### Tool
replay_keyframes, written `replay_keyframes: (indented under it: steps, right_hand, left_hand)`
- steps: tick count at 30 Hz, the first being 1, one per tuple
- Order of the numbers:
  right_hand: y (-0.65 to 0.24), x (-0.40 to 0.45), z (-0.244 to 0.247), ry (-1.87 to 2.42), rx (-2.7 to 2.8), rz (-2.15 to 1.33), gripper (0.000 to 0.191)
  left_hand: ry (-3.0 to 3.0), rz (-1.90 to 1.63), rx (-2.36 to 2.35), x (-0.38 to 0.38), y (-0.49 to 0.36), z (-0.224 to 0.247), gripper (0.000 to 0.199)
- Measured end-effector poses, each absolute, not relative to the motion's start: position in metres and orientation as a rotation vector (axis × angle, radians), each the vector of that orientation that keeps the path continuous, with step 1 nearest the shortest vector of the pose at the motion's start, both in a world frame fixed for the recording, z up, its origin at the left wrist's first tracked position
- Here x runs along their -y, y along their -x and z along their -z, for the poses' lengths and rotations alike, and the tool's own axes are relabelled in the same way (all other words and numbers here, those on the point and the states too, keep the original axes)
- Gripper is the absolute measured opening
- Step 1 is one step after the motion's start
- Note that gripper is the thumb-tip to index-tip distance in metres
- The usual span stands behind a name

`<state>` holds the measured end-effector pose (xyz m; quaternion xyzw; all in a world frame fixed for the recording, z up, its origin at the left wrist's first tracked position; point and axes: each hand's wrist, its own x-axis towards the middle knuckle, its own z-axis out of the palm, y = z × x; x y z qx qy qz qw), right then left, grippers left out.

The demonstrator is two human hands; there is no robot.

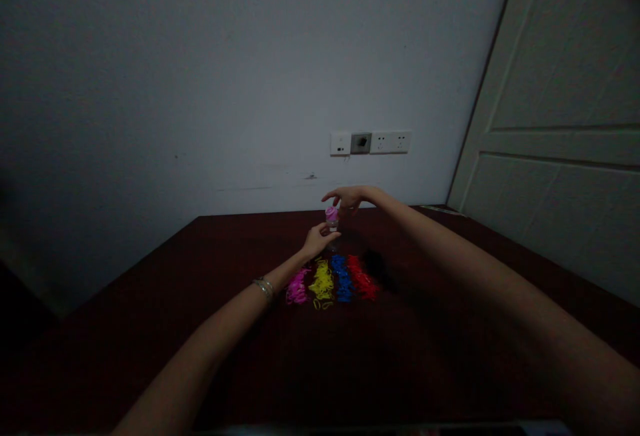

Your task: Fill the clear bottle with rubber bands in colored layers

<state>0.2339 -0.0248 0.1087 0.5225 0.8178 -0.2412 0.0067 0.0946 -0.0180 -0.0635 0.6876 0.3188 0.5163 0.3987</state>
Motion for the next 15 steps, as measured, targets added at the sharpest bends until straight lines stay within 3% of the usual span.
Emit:
replay_keyframes:
  steps: [3,8,11,15]
  right_hand:
    - [-0.235,0.027,-0.11,-1.727,-2.578,0.789,0.094]
    - [-0.222,0.032,-0.108,-1.983,-2.601,0.47,0.073]
    - [-0.212,0.032,-0.102,-1.928,-2.525,0.287,0.071]
    - [-0.209,0.031,-0.098,-1.832,-2.516,0.188,0.055]
  left_hand:
    - [-1.737,-1.32,-0.808,0.018,-0.095,0.063,0.041]
    - [-1.753,-1.324,-0.805,0.016,-0.094,0.065,0.04]
    - [-1.747,-1.316,-0.78,0.016,-0.094,0.065,0.04]
    - [-1.72,-1.305,-0.77,0.019,-0.094,0.063,0.04]
